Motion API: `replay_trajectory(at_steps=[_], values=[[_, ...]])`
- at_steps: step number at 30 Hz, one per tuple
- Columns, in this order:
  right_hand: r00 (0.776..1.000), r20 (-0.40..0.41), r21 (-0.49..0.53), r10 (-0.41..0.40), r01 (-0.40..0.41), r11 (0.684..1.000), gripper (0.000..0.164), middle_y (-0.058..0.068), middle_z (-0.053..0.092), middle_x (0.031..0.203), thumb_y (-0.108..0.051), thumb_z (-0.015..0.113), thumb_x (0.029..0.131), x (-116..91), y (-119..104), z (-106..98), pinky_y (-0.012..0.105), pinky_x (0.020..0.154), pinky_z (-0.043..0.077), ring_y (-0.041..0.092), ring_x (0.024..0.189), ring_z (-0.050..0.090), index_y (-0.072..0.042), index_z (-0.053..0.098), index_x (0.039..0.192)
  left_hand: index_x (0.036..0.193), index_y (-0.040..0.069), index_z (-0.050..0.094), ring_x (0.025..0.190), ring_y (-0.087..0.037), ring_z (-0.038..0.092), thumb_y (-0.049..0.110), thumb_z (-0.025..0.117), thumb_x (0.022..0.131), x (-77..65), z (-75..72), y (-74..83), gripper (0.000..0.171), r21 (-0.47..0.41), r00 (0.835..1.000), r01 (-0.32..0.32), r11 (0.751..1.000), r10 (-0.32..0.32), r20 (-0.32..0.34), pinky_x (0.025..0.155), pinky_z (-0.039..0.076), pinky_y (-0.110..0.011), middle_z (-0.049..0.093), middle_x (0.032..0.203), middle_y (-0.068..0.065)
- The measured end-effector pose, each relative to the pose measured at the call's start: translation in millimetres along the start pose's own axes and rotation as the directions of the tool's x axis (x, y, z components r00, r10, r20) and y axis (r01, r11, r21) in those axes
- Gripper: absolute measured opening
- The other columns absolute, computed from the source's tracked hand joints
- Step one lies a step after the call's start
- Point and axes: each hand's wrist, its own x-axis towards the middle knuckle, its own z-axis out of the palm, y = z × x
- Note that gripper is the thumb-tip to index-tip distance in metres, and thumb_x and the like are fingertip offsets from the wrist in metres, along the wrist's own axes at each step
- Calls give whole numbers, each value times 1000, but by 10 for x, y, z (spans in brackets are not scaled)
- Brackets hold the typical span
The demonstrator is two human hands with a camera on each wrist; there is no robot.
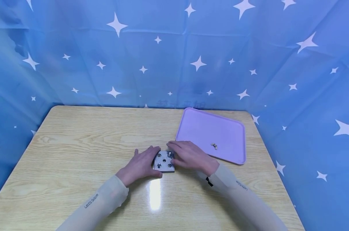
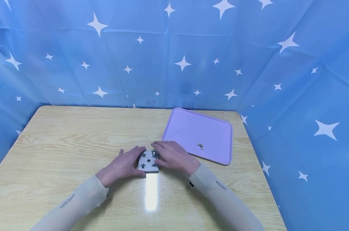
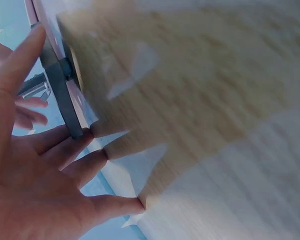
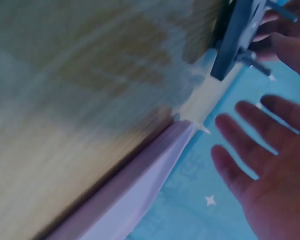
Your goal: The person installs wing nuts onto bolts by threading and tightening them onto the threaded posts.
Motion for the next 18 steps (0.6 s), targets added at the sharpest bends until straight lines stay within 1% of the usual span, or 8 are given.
replay_trajectory(at_steps=[2,4,6,8,10,13,15,18], values=[[999,-41,29,3,-2,1000,69,18,57,147,-39,71,98,-46,-19,14,46,111,46,31,133,57,1,48,150,158,7,39,150,-37,35,46,93,73,-15,-2,-9,108,-6,1000,-4,1000,4,2,113,17,-79,41,161,-17],[997,-58,61,43,-40,997,72,19,60,143,-42,73,97,-99,-52,25,45,110,47,32,130,59,4,50,148,159,6,38,151,-38,33,44,94,73,-34,-10,-23,109,-18,1000,-12,1000,12,1,114,17,-78,39,162,-16],[994,-48,99,103,-98,990,73,19,62,139,-43,74,95,-152,-92,32,44,109,48,32,127,61,5,52,146,159,6,37,152,-39,31,42,94,72,-49,-23,-42,109,-34,1000,-13,999,13,0,115,18,-76,38,164,-15],[986,-31,117,164,-160,980,72,18,66,132,-45,75,94,-199,-136,48,43,104,51,30,121,64,4,55,142,159,6,37,153,-39,29,40,94,73,-66,-45,-58,109,-52,1000,-11,999,11,-1,117,18,-73,37,165,-14],[978,-11,136,206,-203,970,70,16,68,125,-46,77,92,-233,-177,66,42,100,53,28,115,66,3,59,138,160,6,36,154,-39,26,39,94,73,-79,-71,-74,109,-64,1000,-2,998,2,5,119,16,-71,36,165,-15],[974,6,142,228,-227,964,71,13,69,120,-49,80,88,-270,-225,108,41,97,54,26,111,66,1,62,134,159,5,37,154,-40,25,37,94,74,-82,-91,-83,108,-63,1000,6,998,-5,15,119,17,-71,38,163,-18],[970,19,140,242,-242,960,73,13,69,121,-51,81,86,-284,-253,128,41,97,54,27,111,65,1,63,133,158,4,38,154,-40,26,37,94,74,-78,-94,-84,107,-57,1000,5,998,-4,20,118,17,-72,39,162,-19],[968,19,111,250,-250,962,70,10,68,116,-52,82,85,-283,-282,156,39,93,54,24,105,63,0,65,129,158,3,39,154,-41,26,37,94,75,-71,-91,-86,105,-46,1000,8,999,-7,29,119,18,-71,39,162,-18]])
